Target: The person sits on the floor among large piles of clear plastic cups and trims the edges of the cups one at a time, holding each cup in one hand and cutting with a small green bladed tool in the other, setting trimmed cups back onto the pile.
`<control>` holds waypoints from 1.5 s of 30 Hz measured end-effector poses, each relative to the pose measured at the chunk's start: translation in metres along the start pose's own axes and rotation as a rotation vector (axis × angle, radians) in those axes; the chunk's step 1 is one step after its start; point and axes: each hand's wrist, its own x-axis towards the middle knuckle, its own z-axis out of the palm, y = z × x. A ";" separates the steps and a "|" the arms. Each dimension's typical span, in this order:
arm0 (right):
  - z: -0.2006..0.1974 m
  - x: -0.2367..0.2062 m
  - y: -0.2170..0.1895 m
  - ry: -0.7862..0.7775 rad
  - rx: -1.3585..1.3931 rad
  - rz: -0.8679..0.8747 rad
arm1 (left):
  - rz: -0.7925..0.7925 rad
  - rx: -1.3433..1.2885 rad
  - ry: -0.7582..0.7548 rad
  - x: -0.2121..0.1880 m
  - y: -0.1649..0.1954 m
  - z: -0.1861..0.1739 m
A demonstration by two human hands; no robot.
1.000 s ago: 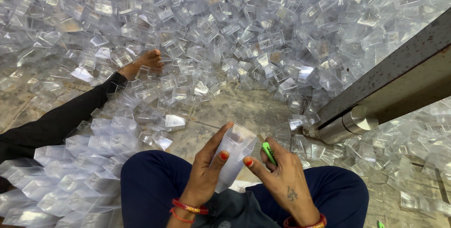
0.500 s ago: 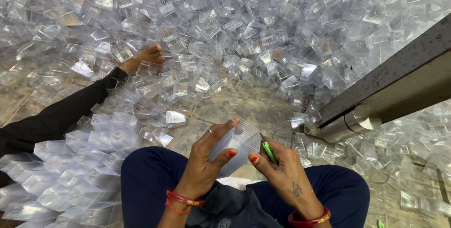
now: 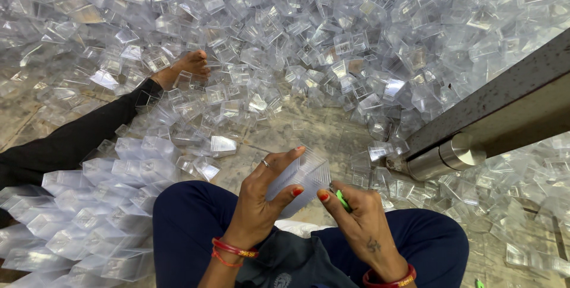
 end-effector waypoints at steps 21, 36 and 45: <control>-0.001 0.001 0.010 -0.026 0.002 -0.020 | -0.036 -0.013 -0.004 -0.004 0.006 -0.001; -0.047 0.038 0.008 -0.212 -0.133 -0.624 | -0.407 -0.532 -0.401 -0.003 -0.010 -0.002; -0.046 0.030 -0.017 -0.284 -0.306 -0.486 | -0.422 -0.612 -0.433 -0.003 -0.008 0.001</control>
